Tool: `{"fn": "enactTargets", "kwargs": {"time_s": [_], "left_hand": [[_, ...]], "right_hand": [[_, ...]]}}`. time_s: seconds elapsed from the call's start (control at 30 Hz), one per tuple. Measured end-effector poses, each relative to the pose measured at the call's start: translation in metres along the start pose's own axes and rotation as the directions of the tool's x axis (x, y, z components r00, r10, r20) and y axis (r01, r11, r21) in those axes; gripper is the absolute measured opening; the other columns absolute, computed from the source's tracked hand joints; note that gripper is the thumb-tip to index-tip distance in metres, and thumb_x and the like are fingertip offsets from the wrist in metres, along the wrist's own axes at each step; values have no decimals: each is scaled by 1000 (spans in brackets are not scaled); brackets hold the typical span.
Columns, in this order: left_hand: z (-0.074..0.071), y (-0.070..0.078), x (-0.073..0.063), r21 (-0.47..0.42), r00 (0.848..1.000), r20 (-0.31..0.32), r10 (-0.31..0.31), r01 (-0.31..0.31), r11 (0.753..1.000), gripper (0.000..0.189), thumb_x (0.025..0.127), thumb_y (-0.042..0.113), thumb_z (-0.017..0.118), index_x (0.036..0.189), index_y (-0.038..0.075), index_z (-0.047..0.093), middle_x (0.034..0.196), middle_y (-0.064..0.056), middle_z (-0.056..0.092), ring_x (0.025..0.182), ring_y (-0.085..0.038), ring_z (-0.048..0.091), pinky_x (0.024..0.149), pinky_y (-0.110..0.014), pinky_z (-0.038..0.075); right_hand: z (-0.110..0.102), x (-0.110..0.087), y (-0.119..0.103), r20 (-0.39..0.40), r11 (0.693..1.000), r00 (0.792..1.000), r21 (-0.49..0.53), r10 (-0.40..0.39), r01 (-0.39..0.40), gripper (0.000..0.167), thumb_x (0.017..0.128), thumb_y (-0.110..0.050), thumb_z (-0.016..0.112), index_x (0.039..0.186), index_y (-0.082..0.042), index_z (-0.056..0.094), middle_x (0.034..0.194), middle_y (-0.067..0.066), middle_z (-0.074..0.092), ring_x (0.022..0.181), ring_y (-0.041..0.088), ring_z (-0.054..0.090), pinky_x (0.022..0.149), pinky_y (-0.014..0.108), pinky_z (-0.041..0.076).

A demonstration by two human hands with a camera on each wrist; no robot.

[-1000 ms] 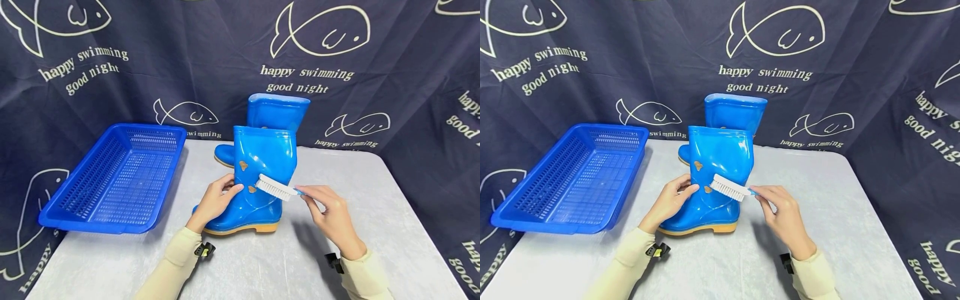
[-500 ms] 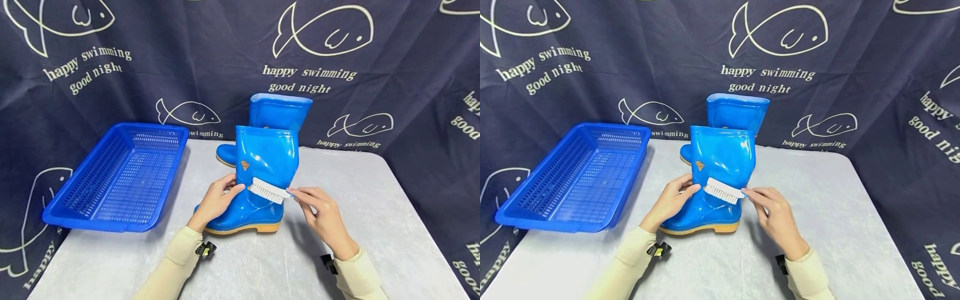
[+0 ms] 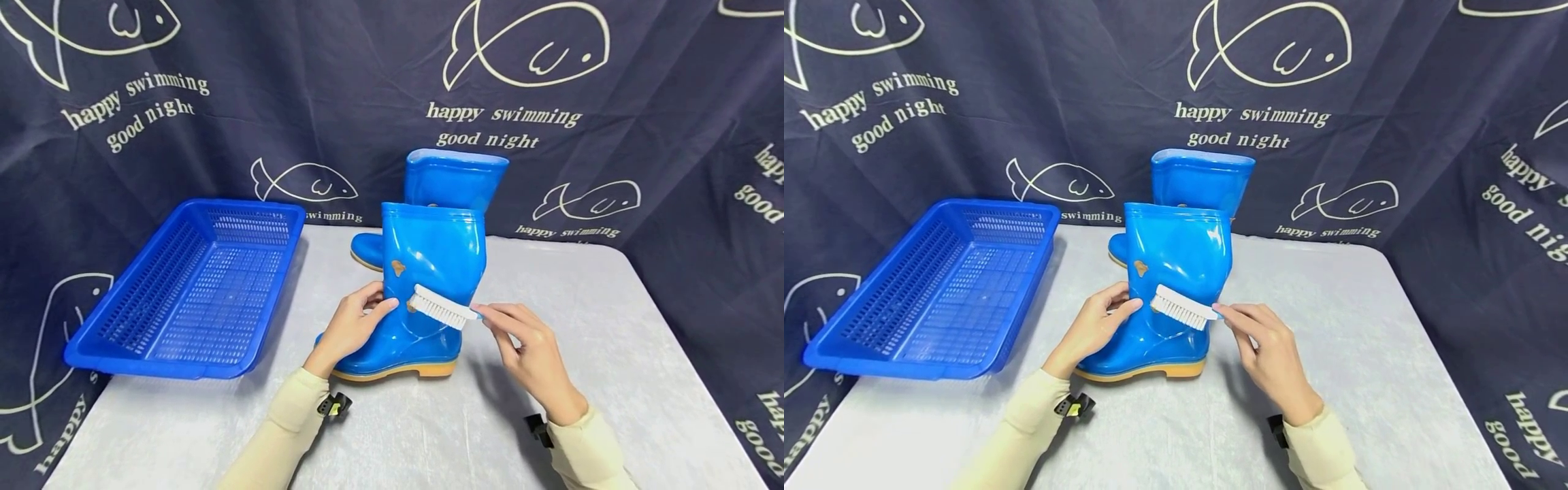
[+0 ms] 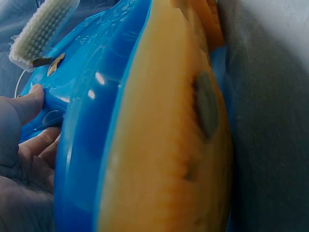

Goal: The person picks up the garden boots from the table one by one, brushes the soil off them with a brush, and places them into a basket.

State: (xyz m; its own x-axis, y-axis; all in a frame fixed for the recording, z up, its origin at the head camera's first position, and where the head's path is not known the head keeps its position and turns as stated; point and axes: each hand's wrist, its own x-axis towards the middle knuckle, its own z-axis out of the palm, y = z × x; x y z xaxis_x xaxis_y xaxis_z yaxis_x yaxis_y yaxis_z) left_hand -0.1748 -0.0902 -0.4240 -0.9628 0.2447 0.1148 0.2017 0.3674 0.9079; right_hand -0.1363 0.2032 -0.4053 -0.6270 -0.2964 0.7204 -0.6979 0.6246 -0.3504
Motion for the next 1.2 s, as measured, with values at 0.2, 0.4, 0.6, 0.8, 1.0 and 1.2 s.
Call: {"fn": "enactTargets", "kwargs": {"time_s": [0.2, 0.4, 0.6, 0.8, 1.0, 1.2], "left_hand": [[0, 0, 0, -4, 1000, 4, 23, -23, 1000, 33, 103, 31, 58, 131, 15, 63, 114, -6, 75, 107, -20, 69, 100, -44, 55], [1, -2, 0, -10, 1000, 8, 22, -22, 1000, 35, 103, 32, 58, 132, 14, 62, 115, -8, 75, 107, -22, 69, 100, -45, 55], [-1, 0, -1, 1, 1000, 1, 7, -7, 1000, 35, 103, 34, 58, 133, 16, 62, 116, -7, 75, 109, -22, 69, 101, -46, 54], [-1, 0, -2, -1, 1000, -4, 1, -1, 1000, 34, 103, 32, 58, 133, 16, 62, 116, -6, 75, 109, -22, 69, 101, -46, 54], [1, 2, 0, 1, 1000, -1, -15, 15, 1000, 36, 102, 33, 59, 134, 17, 62, 116, -5, 74, 110, -22, 68, 103, -46, 53], [0, 3, -2, -4, 1000, -7, -10, 10, 1000, 35, 102, 33, 59, 133, 17, 62, 115, -5, 74, 110, -21, 68, 103, -46, 53]], "right_hand": [[4, 0, 0, 49, 999, 999, -38, 11, -9, 42, 81, 9, 74, 115, -15, 77, 102, 3, 75, 90, 15, 63, 79, 14, 47], [2, -4, -1, 75, 999, 996, -30, 41, -39, 38, 83, 9, 73, 113, -14, 77, 102, 3, 75, 91, 12, 62, 78, 13, 46], [2, 0, -2, 10, 1000, 1000, -7, 23, -23, 45, 78, 15, 74, 113, -12, 77, 100, 5, 76, 90, 14, 63, 79, 11, 47], [7, 3, -1, 53, 999, 998, -24, 37, -36, 41, 82, 9, 74, 115, -15, 77, 102, 3, 76, 90, 14, 63, 76, 15, 46], [5, -4, -1, 114, 998, 992, -1, 58, -58, 42, 81, 12, 73, 114, -14, 77, 100, 3, 77, 87, 10, 61, 73, 15, 44], [3, 1, -4, 15, 999, 999, 22, 41, -41, 46, 77, 15, 74, 113, -13, 77, 100, 4, 78, 88, 10, 64, 75, 13, 46]]}}
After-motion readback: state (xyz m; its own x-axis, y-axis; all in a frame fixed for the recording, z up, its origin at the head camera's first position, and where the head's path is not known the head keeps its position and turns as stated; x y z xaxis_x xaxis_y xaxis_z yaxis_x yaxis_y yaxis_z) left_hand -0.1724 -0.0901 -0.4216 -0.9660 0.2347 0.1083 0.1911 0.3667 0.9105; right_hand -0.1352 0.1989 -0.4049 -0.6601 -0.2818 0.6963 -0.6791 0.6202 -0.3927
